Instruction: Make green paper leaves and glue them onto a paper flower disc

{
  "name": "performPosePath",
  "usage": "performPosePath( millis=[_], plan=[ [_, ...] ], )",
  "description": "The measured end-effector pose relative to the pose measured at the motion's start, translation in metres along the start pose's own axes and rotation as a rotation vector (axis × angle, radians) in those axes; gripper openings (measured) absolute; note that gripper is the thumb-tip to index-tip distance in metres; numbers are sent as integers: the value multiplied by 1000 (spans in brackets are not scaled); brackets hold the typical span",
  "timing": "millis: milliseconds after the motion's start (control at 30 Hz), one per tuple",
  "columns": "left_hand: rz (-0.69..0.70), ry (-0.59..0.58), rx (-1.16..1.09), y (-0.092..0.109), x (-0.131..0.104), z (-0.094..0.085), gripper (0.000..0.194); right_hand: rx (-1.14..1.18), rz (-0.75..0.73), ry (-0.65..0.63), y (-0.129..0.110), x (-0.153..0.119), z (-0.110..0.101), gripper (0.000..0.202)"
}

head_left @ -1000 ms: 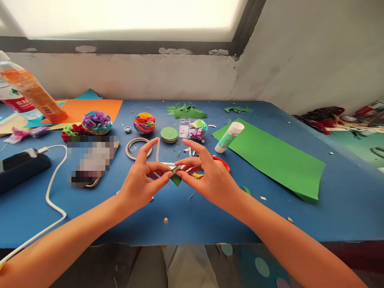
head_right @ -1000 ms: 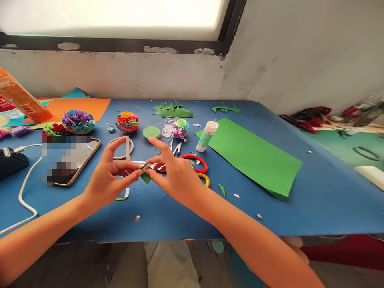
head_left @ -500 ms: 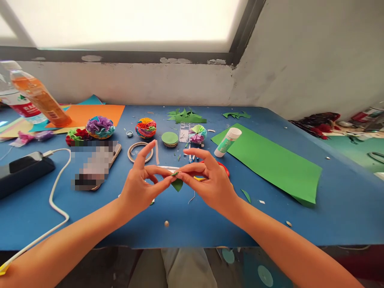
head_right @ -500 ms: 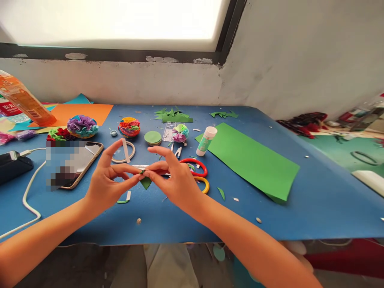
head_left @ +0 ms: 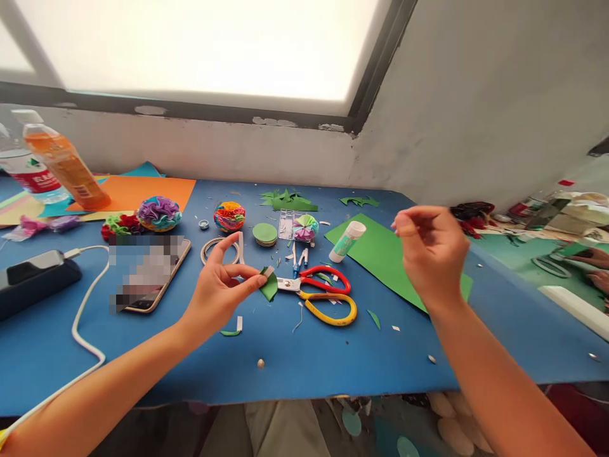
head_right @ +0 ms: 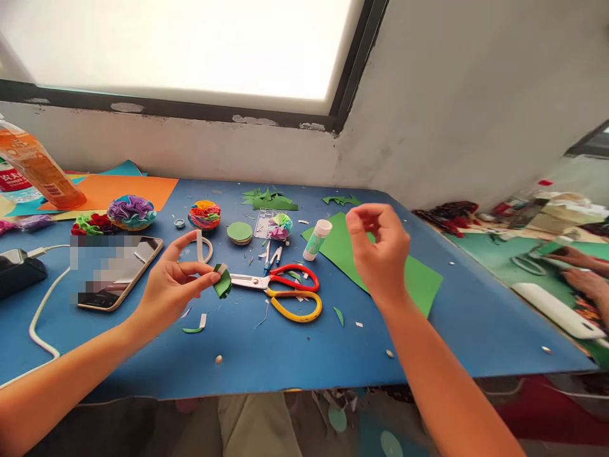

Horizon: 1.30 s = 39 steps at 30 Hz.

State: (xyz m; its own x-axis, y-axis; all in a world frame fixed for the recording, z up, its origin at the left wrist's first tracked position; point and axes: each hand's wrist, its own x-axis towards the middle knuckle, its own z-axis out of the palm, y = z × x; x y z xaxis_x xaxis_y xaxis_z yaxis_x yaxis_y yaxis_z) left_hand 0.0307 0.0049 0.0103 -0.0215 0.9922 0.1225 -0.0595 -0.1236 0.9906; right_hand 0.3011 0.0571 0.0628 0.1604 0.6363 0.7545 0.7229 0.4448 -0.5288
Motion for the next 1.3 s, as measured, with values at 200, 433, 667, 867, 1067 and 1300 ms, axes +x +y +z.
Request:
performPosePath(
  millis=[200,433,667,867,1067,1300],
  plan=[
    [6,9,-23,2,0,-2,85,-225,-110,-976,10,-55,12,35],
    [26,-9,-83,9,-1,-5,94,-333,-330,-1009,4,-61,29,24],
    [93,85,-165,12,1,-9,97,-322,-62,-848,-2,-73,3,35],
    [83,63,-166,9,2,-9,96,57,303,-810,-19,-64,-11,66],
    [20,23,-149,7,2,-8,98,37,227,-1091,-35,-69,-19,61],
    [-17,-2,-171,7,3,-8,99,-40,79,-1164,-52,-69,-20,52]
  ],
)
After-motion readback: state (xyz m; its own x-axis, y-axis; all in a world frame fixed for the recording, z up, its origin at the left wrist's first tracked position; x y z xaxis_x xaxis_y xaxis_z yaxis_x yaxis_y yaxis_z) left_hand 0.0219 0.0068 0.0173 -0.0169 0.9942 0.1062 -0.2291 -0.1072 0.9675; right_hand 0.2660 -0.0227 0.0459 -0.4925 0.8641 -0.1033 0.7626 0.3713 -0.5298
